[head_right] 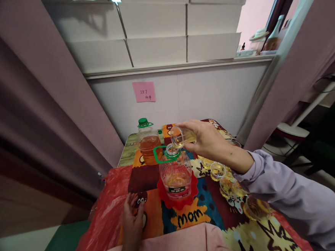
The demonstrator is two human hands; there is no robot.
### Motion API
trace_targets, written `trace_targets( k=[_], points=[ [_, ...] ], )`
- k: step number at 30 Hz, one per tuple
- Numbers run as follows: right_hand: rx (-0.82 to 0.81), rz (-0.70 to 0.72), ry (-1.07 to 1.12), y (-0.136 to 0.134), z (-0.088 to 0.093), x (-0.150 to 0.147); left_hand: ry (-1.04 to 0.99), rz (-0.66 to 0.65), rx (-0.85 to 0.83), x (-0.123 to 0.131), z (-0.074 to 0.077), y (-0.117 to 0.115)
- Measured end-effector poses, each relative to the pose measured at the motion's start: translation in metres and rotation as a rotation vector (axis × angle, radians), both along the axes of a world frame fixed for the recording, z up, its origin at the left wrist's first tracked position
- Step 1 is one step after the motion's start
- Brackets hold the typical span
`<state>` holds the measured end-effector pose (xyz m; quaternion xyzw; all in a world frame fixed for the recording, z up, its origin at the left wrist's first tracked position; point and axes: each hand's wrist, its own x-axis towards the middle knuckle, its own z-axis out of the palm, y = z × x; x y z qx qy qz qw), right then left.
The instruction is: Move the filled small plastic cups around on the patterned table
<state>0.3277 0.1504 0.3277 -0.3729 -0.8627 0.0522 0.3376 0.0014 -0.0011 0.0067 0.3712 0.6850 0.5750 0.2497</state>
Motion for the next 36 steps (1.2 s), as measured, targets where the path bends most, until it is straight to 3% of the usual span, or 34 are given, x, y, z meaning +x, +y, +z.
trace_targets(
  k=[22, 36],
  points=[
    [0.135, 0.095, -0.14, -0.003, 0.009, -0.008, -0.003, -0.005, -0.015, 0.001, 0.003, 0.0],
    [0.334, 0.287, -0.332, -0.004, 0.023, -0.021, 0.025, 0.011, 0.011, 0.004, 0.007, 0.0]
  ],
)
